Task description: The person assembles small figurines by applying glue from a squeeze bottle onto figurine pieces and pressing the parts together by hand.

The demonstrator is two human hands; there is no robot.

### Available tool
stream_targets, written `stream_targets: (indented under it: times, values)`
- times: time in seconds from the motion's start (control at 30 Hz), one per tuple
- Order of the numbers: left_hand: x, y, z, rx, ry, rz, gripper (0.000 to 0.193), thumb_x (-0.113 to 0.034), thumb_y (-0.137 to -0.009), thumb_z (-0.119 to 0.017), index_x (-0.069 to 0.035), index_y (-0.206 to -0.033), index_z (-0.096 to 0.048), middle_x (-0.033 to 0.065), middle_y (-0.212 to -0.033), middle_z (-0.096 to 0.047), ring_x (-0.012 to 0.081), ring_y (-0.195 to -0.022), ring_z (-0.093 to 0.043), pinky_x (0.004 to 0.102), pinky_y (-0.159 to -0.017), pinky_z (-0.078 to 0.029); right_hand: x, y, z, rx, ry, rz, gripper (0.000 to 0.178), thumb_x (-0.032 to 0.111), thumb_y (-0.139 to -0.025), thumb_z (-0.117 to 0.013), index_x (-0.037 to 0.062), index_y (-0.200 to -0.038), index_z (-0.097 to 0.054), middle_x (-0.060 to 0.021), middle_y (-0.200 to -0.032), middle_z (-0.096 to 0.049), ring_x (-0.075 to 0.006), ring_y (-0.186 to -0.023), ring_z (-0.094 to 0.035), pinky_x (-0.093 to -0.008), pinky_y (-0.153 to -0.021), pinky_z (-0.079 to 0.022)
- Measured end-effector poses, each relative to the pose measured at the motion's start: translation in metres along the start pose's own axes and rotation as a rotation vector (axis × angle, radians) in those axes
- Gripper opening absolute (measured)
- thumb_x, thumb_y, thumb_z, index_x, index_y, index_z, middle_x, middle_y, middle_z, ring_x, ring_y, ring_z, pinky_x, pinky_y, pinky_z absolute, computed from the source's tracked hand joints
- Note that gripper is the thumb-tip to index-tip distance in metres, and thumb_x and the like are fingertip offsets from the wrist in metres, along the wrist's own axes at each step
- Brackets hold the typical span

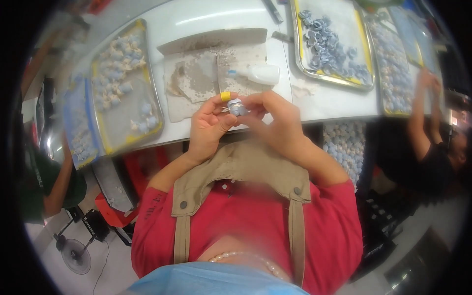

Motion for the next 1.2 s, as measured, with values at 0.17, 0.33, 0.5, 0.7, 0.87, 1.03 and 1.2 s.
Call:
stream_targets:
  times: [0.17,0.33,0.5,0.7,0.87,1.03,1.2]
  values:
    - [-0.002,0.002,-0.001,-0.013,-0.064,-0.050,0.040,-0.008,-0.083,-0.059,0.003,-0.119,-0.044,0.0108,-0.114,-0.053,0.0126,-0.092,-0.055,0.0253,-0.081,-0.046,-0.002,0.004,-0.001,-0.038,0.199,0.183,0.021,0.000,-0.066,-0.070,0.0031,-0.085,-0.061,-0.0071,-0.077,-0.060,-0.0142,-0.063,-0.060,-0.0238,-0.057,-0.048]
    - [0.000,0.002,-0.001,-0.005,-0.119,0.008,0.037,-0.006,-0.084,-0.058,0.003,-0.118,-0.047,0.0064,-0.100,-0.058,0.0101,-0.089,-0.055,0.0236,-0.079,-0.046,-0.001,0.006,-0.001,-0.055,0.312,0.234,0.017,0.000,-0.068,-0.069,0.0025,-0.083,-0.062,-0.0070,-0.072,-0.059,-0.0156,-0.061,-0.059,-0.0238,-0.054,-0.047]
    - [-0.003,0.004,-0.002,-0.012,-0.236,0.010,0.033,-0.008,-0.084,-0.058,0.003,-0.114,-0.051,0.0063,-0.104,-0.058,0.0065,-0.082,-0.055,0.0203,-0.073,-0.047,0.011,0.004,0.001,-0.025,0.367,0.250,0.012,0.003,-0.069,-0.067,0.0045,-0.080,-0.062,-0.0071,-0.067,-0.057,-0.0203,-0.055,-0.057,-0.0269,-0.050,-0.045]
    - [-0.007,0.005,-0.004,0.064,-0.366,-0.156,0.030,-0.007,-0.081,-0.061,0.001,-0.109,-0.055,0.0064,-0.102,-0.058,0.0090,-0.090,-0.055,0.0219,-0.078,-0.046,0.005,-0.007,0.010,0.146,0.259,0.163,0.021,0.002,-0.069,-0.067,0.0039,-0.089,-0.061,-0.0054,-0.076,-0.058,-0.0184,-0.070,-0.059,-0.0279,-0.061,-0.047]
    - [-0.007,0.004,0.000,0.164,-0.298,-0.171,0.039,-0.008,-0.078,-0.065,0.000,-0.114,-0.053,0.0096,-0.109,-0.057,0.0112,-0.095,-0.054,0.0234,-0.080,-0.046,-0.007,-0.003,0.005,0.233,-0.530,-0.103,0.047,-0.002,-0.071,-0.063,-0.0005,-0.116,-0.050,-0.0060,-0.103,-0.058,-0.0132,-0.090,-0.055,-0.0262,-0.082,-0.045]
    - [-0.003,0.002,-0.001,0.160,-0.335,-0.149,0.043,-0.019,-0.081,-0.062,-0.001,-0.117,-0.051,0.0083,-0.109,-0.058,0.0119,-0.093,-0.056,0.0228,-0.078,-0.045,-0.017,-0.002,0.005,0.282,-0.459,-0.084,0.045,-0.002,-0.074,-0.060,-0.0004,-0.119,-0.049,-0.0071,-0.104,-0.058,-0.0118,-0.093,-0.054,-0.0263,-0.083,-0.045]
    - [-0.008,0.004,-0.006,0.165,-0.554,-0.197,0.038,-0.022,-0.082,-0.061,-0.001,-0.113,-0.054,0.0083,-0.103,-0.061,0.0119,-0.088,-0.058,0.0220,-0.076,-0.045,-0.017,0.003,0.004,0.291,-0.672,-0.191,0.040,-0.003,-0.074,-0.060,-0.0005,-0.114,-0.051,-0.0076,-0.105,-0.058,-0.0136,-0.097,-0.054,-0.0269,-0.085,-0.045]
Point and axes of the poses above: each hand's wrist, its own y-axis away from the middle knuckle, its own z-axis out of the back of the hand, x = y × z, the point moved 1 cm from there along -y, towards the middle knuckle
